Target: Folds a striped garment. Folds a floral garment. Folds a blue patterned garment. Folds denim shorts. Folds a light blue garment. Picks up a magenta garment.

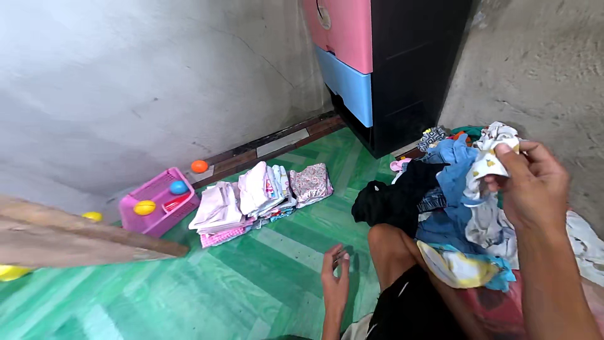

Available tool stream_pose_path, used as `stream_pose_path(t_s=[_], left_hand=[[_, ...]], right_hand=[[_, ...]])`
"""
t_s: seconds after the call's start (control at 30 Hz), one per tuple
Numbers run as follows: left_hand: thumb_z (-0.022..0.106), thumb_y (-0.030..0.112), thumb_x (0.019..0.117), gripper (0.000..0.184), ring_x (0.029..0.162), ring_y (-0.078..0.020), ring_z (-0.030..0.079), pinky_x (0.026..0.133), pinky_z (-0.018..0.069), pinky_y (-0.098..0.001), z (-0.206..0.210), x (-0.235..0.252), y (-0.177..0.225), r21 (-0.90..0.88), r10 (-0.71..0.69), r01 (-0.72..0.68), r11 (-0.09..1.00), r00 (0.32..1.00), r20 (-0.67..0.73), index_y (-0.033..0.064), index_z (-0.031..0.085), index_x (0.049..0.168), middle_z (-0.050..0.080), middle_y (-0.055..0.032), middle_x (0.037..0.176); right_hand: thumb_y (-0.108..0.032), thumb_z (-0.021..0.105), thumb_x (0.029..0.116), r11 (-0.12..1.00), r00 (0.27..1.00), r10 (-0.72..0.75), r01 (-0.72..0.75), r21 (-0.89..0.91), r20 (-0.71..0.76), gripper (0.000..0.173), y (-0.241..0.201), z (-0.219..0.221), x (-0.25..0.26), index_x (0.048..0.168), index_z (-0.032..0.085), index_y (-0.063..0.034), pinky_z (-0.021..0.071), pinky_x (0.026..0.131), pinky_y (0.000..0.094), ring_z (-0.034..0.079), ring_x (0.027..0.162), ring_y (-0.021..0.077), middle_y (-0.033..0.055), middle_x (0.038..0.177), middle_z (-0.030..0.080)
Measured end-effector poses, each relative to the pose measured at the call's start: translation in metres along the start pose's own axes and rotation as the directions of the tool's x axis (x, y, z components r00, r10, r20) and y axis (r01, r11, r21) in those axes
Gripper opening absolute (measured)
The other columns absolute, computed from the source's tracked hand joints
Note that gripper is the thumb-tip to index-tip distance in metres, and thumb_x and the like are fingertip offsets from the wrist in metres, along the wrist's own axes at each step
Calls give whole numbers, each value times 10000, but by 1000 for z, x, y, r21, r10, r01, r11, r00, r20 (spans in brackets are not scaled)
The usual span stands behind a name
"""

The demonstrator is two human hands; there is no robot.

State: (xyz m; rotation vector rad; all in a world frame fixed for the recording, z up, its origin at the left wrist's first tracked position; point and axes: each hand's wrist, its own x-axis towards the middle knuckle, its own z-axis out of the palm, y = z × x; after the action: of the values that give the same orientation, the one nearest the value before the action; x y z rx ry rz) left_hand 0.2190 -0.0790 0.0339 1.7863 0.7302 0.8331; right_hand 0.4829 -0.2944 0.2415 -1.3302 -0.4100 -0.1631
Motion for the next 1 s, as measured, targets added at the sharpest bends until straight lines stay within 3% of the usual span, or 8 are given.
stream_pose_path(t_s=[0.2, 0.37, 0.5, 0.6, 0.7, 0.8, 0.9, 1.0], left_hand=[[653, 209, 959, 414, 1084, -187, 700, 945, 582, -346, 6, 10, 46, -133, 161, -150, 980, 984, 75, -67, 619, 1266, 694, -158, 1223], [761, 613, 817, 853, 1215, -107, 599, 1018, 520, -316, 2, 9, 79, -225, 341, -304, 926, 927, 153, -29, 561, 1343, 634, -95, 1304], [771, 205, 874, 325, 1192, -139, 604, 1008, 516, -305, -17, 27, 95, -47, 336, -342, 938, 936, -110, -34, 669, 1069, 635, -134, 1255], [689, 126, 872, 150, 1309, -240, 545, 1073, 479, -376, -59, 45, 96, 16, 399, -406, 914, 891, -217, -2, 612, 878, 606, -183, 1335], [632, 36, 866, 119, 1031, -67, 676, 904, 568, -251, -94, 50, 112, -45, 438, -463, 885, 862, -254, 121, 550, 882, 707, 30, 997], [619, -5, 916, 228, 727, 16, 669, 657, 572, -173, -113, 48, 131, -126, 368, -388, 913, 917, -153, 110, 474, 1050, 677, 112, 810], [719, 226, 946, 319, 720, -22, 716, 629, 605, -204, -132, 46, 147, -149, 305, -319, 936, 946, -108, 99, 496, 1135, 744, 83, 853], [815, 442, 823, 444, 816, -16, 713, 718, 610, -203, -169, 44, 157, -83, 308, -305, 949, 951, 24, 153, 641, 1111, 743, 99, 932]], right_hand=[[-131, 592, 990, 981, 927, -145, 89, 171, 346, 125, -48, 56, -5, 1108, 601, -172, 633, 688, 261, 701, 753, 56, -66, 907, 697], [-109, 668, 959, 934, 821, -192, -14, 356, 537, 158, -68, 105, -26, 1087, 590, -160, 622, 718, 233, 709, 785, 56, -34, 926, 720], [-46, 699, 921, 914, 802, -175, -83, 397, 571, 250, -65, 124, -33, 1086, 540, -146, 636, 710, 250, 720, 759, 79, -14, 904, 715], [10, 659, 929, 899, 867, -126, -105, 424, 482, 368, -60, 125, -26, 1169, 449, -174, 635, 702, 254, 739, 768, 94, -11, 946, 746], [-14, 572, 996, 900, 878, -134, -86, 428, 459, 391, -50, 126, -16, 1349, 482, -158, 637, 803, 294, 737, 880, 109, -10, 1057, 727], [-22, 512, 1021, 896, 860, -217, -13, 444, 462, 262, -43, 133, -12, 1198, 700, -67, 614, 869, 293, 713, 959, 100, 0, 1121, 722], [37, 482, 978, 900, 822, -266, 25, 436, 504, 359, -40, 138, -12, 1261, 689, -38, 602, 911, 312, 704, 1043, 130, 38, 1252, 699], [77, 529, 930, 894, 771, -294, 13, 447, 565, 507, -34, 140, -12, 1417, 581, -52, 598, 946, 327, 693, 1108, 164, 61, 1319, 661]])
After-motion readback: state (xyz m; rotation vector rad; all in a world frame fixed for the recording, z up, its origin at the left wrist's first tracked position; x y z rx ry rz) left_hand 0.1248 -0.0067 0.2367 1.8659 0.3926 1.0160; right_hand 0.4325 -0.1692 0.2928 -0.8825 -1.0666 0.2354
